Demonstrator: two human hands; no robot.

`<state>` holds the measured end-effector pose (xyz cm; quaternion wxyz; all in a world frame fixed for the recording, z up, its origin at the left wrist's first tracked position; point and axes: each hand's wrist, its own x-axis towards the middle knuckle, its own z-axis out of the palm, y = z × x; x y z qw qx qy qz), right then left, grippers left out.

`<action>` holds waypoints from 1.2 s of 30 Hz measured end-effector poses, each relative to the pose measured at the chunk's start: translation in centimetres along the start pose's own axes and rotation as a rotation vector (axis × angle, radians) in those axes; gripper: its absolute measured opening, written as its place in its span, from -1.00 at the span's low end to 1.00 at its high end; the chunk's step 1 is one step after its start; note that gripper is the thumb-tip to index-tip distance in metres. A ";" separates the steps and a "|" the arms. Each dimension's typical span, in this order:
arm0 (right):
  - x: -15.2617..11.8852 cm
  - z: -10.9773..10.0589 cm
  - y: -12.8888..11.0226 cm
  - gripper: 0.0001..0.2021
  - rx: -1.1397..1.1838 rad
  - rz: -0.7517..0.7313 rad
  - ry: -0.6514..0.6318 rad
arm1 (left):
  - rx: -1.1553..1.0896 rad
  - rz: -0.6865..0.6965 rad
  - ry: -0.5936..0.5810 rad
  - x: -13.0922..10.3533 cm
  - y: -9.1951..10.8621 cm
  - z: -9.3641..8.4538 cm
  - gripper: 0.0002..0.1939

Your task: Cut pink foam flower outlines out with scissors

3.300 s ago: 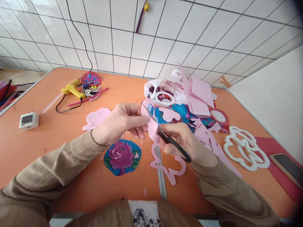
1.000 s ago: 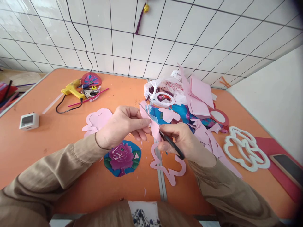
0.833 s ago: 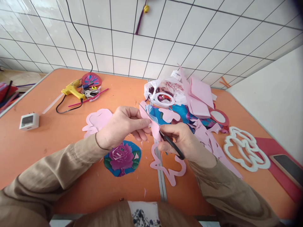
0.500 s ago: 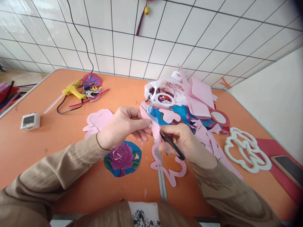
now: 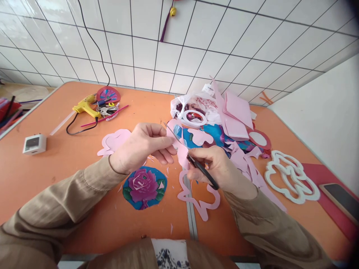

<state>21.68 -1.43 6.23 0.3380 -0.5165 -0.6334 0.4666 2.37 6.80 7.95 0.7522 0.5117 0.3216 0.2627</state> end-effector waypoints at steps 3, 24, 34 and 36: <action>0.1 0.0 -0.1 -0.46 -0.013 -0.042 0.003 | 0.012 -0.013 0.003 -0.1 0.2 0.1 -0.85; 0.0 0.1 -0.1 -0.42 -0.005 -0.054 0.009 | -0.034 -0.025 0.022 -0.1 -0.1 0.4 -0.84; 0.0 0.1 -0.1 -0.47 -0.013 -0.056 0.022 | -0.053 -0.032 0.020 -0.2 -0.3 0.4 -0.85; 0.0 0.1 0.0 -0.48 -0.009 -0.053 0.029 | -0.056 -0.036 0.016 -0.2 -0.3 0.4 -0.85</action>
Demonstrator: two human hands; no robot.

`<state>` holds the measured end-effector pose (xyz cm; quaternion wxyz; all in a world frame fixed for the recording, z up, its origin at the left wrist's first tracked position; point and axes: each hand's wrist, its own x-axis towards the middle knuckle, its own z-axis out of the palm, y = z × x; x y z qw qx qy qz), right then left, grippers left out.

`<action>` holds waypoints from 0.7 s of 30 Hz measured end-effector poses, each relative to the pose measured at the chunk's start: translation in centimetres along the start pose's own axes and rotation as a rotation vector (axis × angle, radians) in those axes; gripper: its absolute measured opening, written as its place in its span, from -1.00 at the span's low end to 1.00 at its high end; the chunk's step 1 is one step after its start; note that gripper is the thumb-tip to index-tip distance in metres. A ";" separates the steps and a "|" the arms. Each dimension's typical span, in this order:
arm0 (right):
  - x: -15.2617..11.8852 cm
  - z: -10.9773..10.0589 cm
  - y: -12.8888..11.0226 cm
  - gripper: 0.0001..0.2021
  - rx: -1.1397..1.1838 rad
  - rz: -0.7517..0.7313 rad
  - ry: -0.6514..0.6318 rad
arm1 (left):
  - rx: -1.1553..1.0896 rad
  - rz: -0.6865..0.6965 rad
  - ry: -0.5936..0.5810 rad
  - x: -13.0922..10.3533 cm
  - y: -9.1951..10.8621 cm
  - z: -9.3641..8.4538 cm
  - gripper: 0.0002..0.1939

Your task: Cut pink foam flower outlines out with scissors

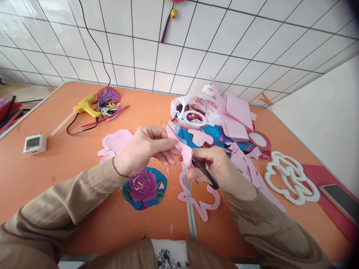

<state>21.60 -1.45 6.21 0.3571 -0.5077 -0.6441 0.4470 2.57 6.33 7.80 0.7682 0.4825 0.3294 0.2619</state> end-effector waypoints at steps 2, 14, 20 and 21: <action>0.0 0.0 0.1 -0.48 0.005 0.006 -0.004 | -0.006 0.010 -0.004 0.0 -0.1 0.0 -0.86; 0.1 -0.2 0.6 -0.49 0.148 -0.087 -0.110 | 0.071 0.074 0.005 0.1 -0.1 0.0 -0.80; 0.1 0.0 1.2 -0.50 0.125 -0.061 -0.087 | 0.132 0.078 0.019 -0.1 -0.1 0.2 -0.84; 0.1 0.0 1.1 -0.49 0.125 -0.054 -0.087 | 0.140 0.079 0.019 -0.1 -0.1 0.2 -0.84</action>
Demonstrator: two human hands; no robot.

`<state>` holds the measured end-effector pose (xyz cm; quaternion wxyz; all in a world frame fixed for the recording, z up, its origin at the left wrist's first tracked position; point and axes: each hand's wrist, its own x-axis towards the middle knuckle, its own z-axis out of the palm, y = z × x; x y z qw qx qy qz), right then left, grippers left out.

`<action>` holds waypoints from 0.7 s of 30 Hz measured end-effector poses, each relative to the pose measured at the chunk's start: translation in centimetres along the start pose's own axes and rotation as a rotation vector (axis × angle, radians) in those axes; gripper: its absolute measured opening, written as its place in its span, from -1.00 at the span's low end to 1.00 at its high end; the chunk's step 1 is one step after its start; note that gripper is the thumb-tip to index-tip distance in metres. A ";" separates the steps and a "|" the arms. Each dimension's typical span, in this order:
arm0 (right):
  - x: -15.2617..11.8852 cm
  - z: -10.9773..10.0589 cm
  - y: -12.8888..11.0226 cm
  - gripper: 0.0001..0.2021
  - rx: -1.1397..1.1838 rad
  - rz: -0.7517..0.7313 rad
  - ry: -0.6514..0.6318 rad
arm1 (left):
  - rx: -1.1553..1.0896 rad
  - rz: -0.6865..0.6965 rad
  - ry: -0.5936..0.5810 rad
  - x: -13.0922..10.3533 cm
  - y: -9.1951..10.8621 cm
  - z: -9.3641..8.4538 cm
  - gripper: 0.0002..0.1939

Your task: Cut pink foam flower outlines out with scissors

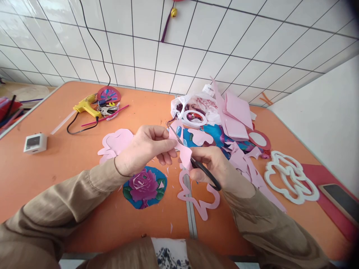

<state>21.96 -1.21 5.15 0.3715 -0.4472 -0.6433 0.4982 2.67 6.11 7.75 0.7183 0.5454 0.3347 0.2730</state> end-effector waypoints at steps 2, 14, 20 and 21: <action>0.0 0.1 -0.2 -0.50 0.004 0.006 -0.006 | 0.012 0.002 -0.002 0.0 0.0 0.0 -0.84; 0.1 0.3 -0.9 -0.54 0.000 0.042 0.026 | 0.000 -0.023 -0.008 0.1 0.0 0.0 -0.85; 0.1 0.3 -0.9 -0.53 -0.005 0.067 0.032 | -0.020 -0.031 -0.010 0.1 0.0 -0.1 -0.85; 0.1 0.2 -0.9 -0.52 -0.014 0.063 0.024 | -0.023 -0.027 -0.006 0.1 0.0 -0.2 -0.85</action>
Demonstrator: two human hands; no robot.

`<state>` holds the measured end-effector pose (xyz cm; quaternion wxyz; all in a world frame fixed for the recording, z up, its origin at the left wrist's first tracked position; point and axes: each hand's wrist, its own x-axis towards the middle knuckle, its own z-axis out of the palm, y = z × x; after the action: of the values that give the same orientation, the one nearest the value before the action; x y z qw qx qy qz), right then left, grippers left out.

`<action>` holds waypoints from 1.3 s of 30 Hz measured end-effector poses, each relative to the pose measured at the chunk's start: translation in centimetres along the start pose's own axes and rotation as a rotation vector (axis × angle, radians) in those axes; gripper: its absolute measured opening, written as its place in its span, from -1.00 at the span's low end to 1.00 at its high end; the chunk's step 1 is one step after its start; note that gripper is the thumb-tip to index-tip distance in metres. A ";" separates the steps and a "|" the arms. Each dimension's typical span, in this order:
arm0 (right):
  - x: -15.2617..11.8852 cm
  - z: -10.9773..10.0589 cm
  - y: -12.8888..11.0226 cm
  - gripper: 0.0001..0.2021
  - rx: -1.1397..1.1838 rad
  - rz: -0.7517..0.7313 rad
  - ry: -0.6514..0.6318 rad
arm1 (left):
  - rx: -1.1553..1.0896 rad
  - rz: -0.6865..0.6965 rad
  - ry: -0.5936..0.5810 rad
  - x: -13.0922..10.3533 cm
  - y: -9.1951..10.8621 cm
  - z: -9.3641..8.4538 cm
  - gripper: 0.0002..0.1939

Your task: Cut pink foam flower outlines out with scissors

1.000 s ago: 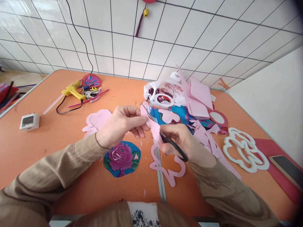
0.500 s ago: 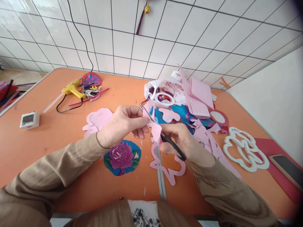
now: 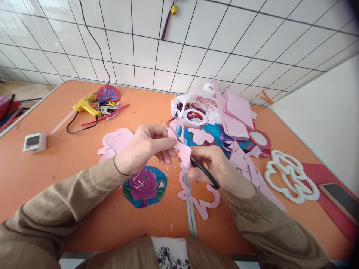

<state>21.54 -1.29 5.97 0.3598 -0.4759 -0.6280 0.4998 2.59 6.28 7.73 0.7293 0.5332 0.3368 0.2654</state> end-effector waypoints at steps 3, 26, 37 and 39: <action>0.0 -0.2 0.0 -0.49 -0.050 -0.021 -0.017 | -0.005 0.013 0.002 0.0 0.0 -0.1 -0.84; -0.2 -0.2 0.3 -0.48 -0.085 -0.016 -0.001 | -0.013 0.018 0.013 0.2 -0.1 -0.1 -0.84; 0.0 -0.2 -0.1 -0.41 -0.136 -0.012 0.021 | -0.023 0.015 0.015 0.2 0.0 0.1 -0.84; 0.0 -0.2 -0.1 -0.40 -0.150 -0.012 0.023 | -0.023 0.019 0.015 0.2 0.0 0.1 -0.85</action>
<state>21.76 -1.27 6.12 0.3331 -0.5035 -0.6623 0.4437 2.77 6.37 7.67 0.7303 0.5259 0.3342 0.2800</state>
